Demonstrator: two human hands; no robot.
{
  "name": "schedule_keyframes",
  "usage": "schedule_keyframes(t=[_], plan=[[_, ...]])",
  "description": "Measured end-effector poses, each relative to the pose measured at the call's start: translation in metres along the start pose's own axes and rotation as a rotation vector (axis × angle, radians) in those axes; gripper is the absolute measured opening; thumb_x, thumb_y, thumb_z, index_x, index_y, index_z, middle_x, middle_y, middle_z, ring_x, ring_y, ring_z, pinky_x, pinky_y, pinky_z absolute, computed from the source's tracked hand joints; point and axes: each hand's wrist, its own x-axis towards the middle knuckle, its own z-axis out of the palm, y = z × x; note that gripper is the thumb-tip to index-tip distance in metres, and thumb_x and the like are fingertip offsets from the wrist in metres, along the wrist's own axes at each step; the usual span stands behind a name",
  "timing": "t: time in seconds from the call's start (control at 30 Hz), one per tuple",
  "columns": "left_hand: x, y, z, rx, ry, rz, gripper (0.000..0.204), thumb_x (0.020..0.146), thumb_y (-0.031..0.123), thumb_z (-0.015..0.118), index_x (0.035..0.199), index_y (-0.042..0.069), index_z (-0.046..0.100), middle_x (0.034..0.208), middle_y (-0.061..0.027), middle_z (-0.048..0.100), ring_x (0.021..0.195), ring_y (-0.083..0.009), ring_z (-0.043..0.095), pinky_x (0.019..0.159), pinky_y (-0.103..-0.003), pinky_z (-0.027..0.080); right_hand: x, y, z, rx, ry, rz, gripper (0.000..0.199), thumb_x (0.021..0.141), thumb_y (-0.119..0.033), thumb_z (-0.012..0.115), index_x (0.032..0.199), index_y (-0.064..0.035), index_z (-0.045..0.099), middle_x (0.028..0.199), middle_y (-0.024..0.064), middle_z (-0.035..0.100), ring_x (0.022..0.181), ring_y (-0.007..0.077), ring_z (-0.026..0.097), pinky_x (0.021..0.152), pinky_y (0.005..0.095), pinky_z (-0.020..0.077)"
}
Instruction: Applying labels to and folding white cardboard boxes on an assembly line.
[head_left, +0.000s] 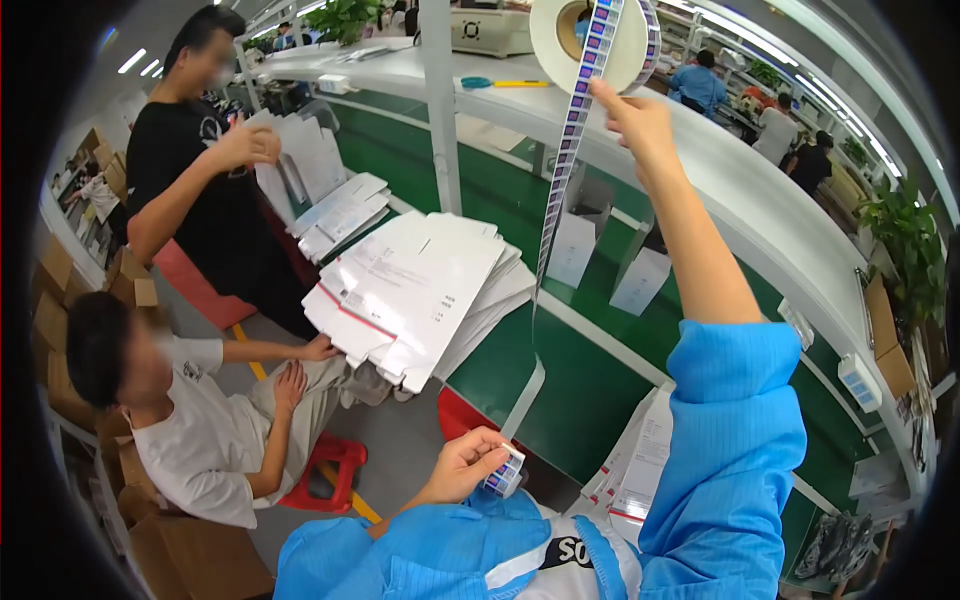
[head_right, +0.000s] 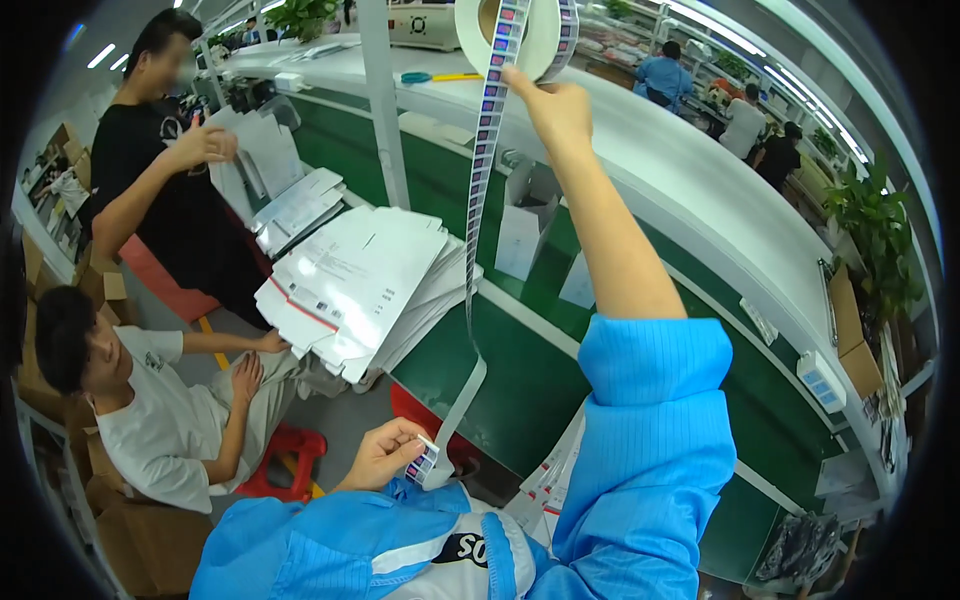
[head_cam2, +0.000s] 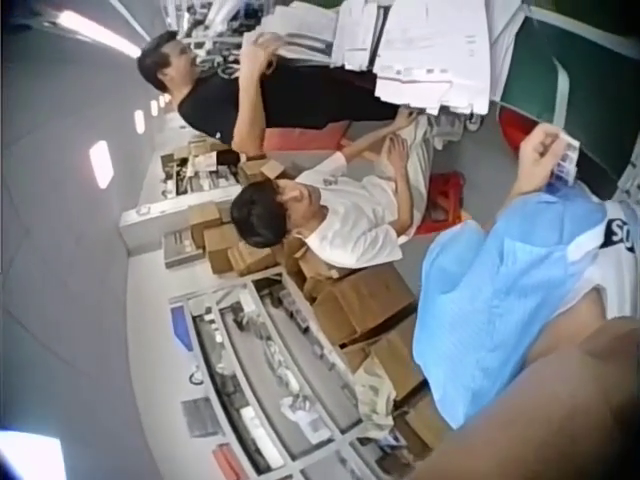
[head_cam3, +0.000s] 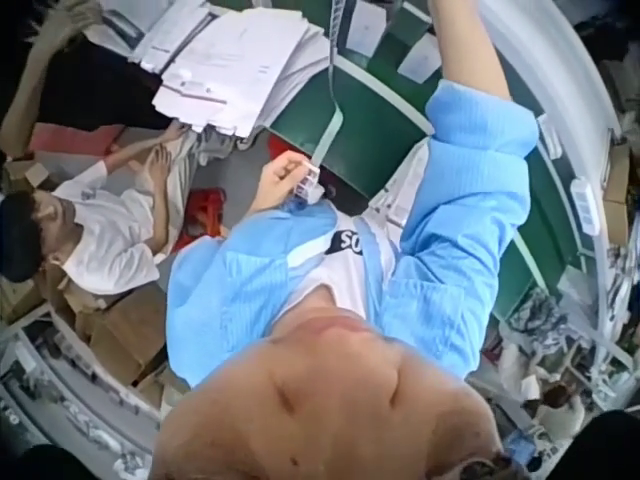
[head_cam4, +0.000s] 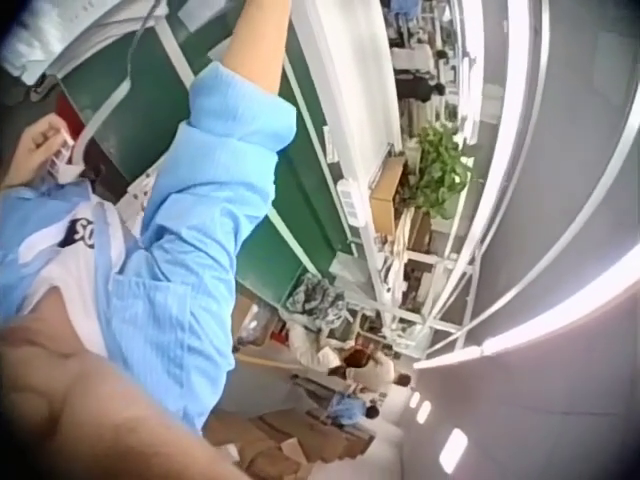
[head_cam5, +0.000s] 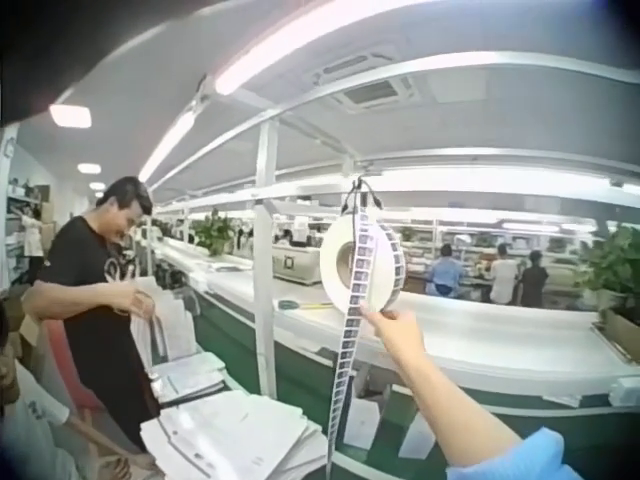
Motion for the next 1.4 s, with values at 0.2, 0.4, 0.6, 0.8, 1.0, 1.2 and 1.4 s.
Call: schedule_keyframes(t=[0.2, 0.4, 0.6, 0.8, 1.0, 1.2, 1.4], plan=[[0.01, 0.007, -0.019, -0.001, -0.032, -0.029, 0.016, 0.094, 0.01, 0.057, 0.107, 0.001, 0.057, 0.092, -0.0034, 0.065, 0.083, -0.0056, 0.059, 0.074, -0.02, 0.046, 0.031, -0.021, -0.013, -0.109, 0.73, -0.485, 0.096, 0.062, -0.06, 0.078, 0.122, 0.0099, 0.051, 0.109, 0.0232, 0.062, 0.099, 0.028, 0.061, 0.087, 0.0349, 0.0477], [0.03, 0.0, -0.02, 0.038, -0.139, -0.137, 0.016, 0.093, 0.01, 0.059, 0.105, 0.0, 0.059, 0.09, -0.0039, 0.065, 0.081, -0.0064, 0.059, 0.073, -0.021, 0.046, 0.056, -0.041, -0.022, -0.215, 0.583, -0.454, 0.079, 0.063, -0.053, 0.079, 0.111, 0.0069, 0.059, 0.098, 0.0181, 0.067, 0.087, 0.0254, 0.065, 0.08, 0.0343, 0.0496], [0.038, 0.009, -0.014, 0.013, -0.154, -0.122, 0.016, 0.092, 0.011, 0.06, 0.104, 0.0, 0.06, 0.089, -0.0035, 0.065, 0.079, -0.0058, 0.058, 0.07, -0.02, 0.045, 0.045, -0.037, -0.066, -0.238, 0.623, -0.41, 0.052, 0.069, -0.038, 0.079, 0.096, 0.0037, 0.066, 0.085, 0.0112, 0.069, 0.072, 0.0184, 0.064, 0.068, 0.0297, 0.0499], [0.036, 0.008, -0.011, 0.035, -0.203, -0.158, 0.016, 0.092, 0.012, 0.061, 0.104, 0.001, 0.06, 0.085, -0.0021, 0.064, 0.076, -0.0047, 0.057, 0.068, -0.019, 0.044, -0.022, -0.026, -0.14, 0.05, 0.658, -0.409, 0.044, 0.071, -0.03, 0.08, 0.097, 0.0024, 0.066, 0.086, 0.0066, 0.067, 0.071, 0.0134, 0.062, 0.066, 0.0246, 0.0482], [0.035, -0.005, -0.014, 0.115, -0.254, -0.154, 0.015, 0.092, 0.012, 0.061, 0.104, 0.002, 0.06, 0.084, -0.0006, 0.064, 0.076, -0.0034, 0.056, 0.066, -0.019, 0.044, -0.068, -0.001, -0.184, -0.049, 0.767, -0.337, 0.05, 0.072, -0.035, 0.08, 0.1, 0.0041, 0.065, 0.091, 0.0072, 0.066, 0.078, 0.0124, 0.06, 0.07, 0.0263, 0.0472], [0.072, -0.02, -0.003, 0.278, -0.458, -0.167, 0.015, 0.093, 0.016, 0.059, 0.1, 0.003, 0.059, 0.081, 0.0005, 0.062, 0.074, -0.0028, 0.054, 0.063, -0.019, 0.043, -0.129, -0.013, -0.209, -0.327, 0.553, -0.227, 0.057, 0.088, -0.044, 0.059, 0.125, -0.0007, 0.054, 0.118, 0.0094, 0.058, 0.111, 0.0178, 0.051, 0.096, 0.0315, 0.0369], [0.106, -0.107, -0.017, 0.376, -0.525, -0.28, 0.017, 0.095, 0.022, 0.056, 0.097, 0.005, 0.057, 0.086, -0.0038, 0.065, 0.078, -0.0077, 0.06, 0.067, -0.021, 0.048, -0.254, 0.048, -0.3, -0.415, 0.482, -0.044, 0.059, 0.096, -0.051, 0.041, 0.135, -0.0075, 0.049, 0.131, 0.0125, 0.055, 0.127, 0.0234, 0.048, 0.108, 0.0398, 0.0339]])
